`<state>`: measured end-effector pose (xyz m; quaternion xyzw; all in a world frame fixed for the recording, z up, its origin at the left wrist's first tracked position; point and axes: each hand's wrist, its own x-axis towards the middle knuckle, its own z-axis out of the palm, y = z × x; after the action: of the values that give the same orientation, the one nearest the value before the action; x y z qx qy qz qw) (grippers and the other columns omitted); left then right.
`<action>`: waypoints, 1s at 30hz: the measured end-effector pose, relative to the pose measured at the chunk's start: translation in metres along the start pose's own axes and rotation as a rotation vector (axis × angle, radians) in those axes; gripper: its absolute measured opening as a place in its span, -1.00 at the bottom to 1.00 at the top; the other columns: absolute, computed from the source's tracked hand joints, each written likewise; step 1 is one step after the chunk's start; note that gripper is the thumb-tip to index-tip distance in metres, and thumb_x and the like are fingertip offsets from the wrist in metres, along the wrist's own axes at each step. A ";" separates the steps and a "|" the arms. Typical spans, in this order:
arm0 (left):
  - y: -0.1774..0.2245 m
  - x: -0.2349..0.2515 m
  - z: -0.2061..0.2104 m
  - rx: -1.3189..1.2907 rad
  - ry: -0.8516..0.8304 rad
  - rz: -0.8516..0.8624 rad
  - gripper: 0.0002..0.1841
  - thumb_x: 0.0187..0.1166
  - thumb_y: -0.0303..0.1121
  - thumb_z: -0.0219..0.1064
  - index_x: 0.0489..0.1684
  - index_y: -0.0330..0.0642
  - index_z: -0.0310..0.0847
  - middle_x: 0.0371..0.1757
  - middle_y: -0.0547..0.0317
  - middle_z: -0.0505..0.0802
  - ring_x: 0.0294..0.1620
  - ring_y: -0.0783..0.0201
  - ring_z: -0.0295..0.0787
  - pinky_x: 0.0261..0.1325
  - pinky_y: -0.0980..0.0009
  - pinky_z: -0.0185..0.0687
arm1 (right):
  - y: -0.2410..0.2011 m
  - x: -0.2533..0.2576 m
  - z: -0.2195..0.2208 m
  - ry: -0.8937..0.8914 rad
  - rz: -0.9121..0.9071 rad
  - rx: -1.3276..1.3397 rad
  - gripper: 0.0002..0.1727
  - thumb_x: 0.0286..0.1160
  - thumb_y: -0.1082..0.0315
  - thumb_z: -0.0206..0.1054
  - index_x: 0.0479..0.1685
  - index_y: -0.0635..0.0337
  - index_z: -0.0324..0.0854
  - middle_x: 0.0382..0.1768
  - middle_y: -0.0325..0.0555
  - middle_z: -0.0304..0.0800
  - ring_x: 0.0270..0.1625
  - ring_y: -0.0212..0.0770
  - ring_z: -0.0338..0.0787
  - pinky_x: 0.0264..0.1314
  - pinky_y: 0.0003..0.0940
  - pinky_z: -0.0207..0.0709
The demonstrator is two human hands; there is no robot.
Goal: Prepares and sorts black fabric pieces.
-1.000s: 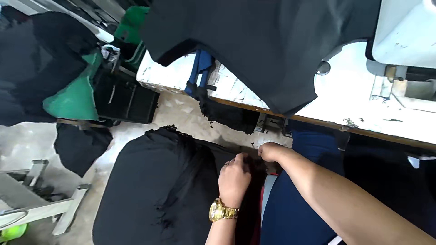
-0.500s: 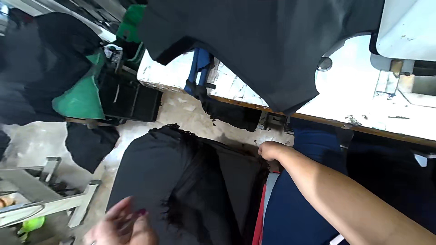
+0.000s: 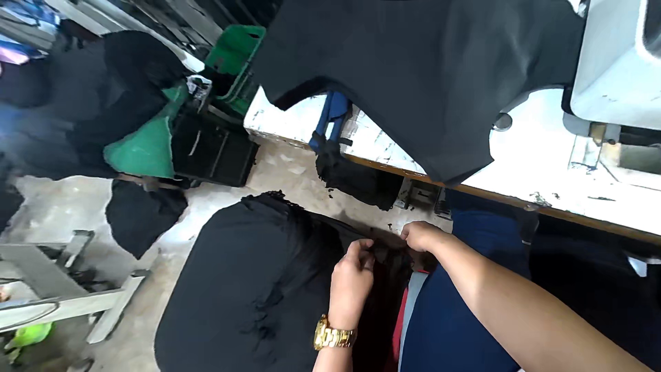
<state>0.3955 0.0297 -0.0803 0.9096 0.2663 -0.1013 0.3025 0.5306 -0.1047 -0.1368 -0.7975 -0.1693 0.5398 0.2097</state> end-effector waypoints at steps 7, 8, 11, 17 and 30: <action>-0.052 -0.045 -0.064 -0.132 0.402 0.203 -0.74 0.60 -0.39 0.24 0.10 -0.27 0.72 -0.03 0.11 0.87 0.01 0.34 0.81 0.16 0.24 0.74 | -0.037 -0.024 0.015 0.390 -0.292 0.515 -0.65 0.72 0.52 0.10 0.36 0.21 0.65 0.16 0.11 0.79 0.07 0.01 0.84 0.17 0.02 0.69; -0.067 -0.048 -0.071 -0.075 0.460 0.151 -0.72 0.56 -0.36 0.26 0.12 -0.28 0.72 -0.01 0.04 0.86 0.07 0.17 0.79 0.20 0.04 0.67 | -0.056 -0.033 0.027 0.326 -0.334 0.591 -0.67 0.76 0.46 0.11 0.37 0.21 0.63 0.17 0.11 0.80 0.04 -0.01 0.85 0.13 -0.02 0.72; -0.109 -0.049 -0.086 0.004 0.418 -0.096 -0.39 0.47 -0.19 0.42 0.51 -0.31 0.53 0.50 -0.39 0.60 0.57 -0.48 0.39 0.44 -0.59 0.12 | -0.104 -0.041 0.067 0.037 -0.289 0.849 -0.61 0.82 0.25 0.15 0.51 0.17 0.50 0.32 0.16 0.68 0.16 0.05 0.78 0.11 0.00 0.67; -0.142 -0.059 -0.091 -0.092 0.194 -0.409 -0.25 0.56 0.18 0.32 0.57 -0.24 0.52 0.49 -0.28 0.67 0.58 -0.23 0.53 0.58 -0.32 0.31 | -0.112 -0.036 0.081 0.044 -0.146 1.006 -0.50 0.85 0.02 0.08 0.57 0.13 0.43 0.32 0.19 0.62 0.16 0.10 0.74 0.05 0.01 0.65; -0.056 -0.052 -0.090 -0.868 -0.037 -0.095 -0.39 0.40 -0.10 0.38 0.42 -0.25 0.53 0.19 0.10 0.79 0.10 0.30 0.78 0.14 0.32 0.73 | -0.084 -0.034 0.063 0.006 -0.070 1.239 -0.64 0.78 0.35 0.12 0.45 0.22 0.52 0.19 0.07 0.74 0.20 -0.08 0.75 0.22 -0.06 0.63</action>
<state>0.3235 0.1000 -0.0184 0.6830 0.3205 -0.0101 0.6562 0.4559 -0.0406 -0.0869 -0.5233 0.1501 0.5282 0.6516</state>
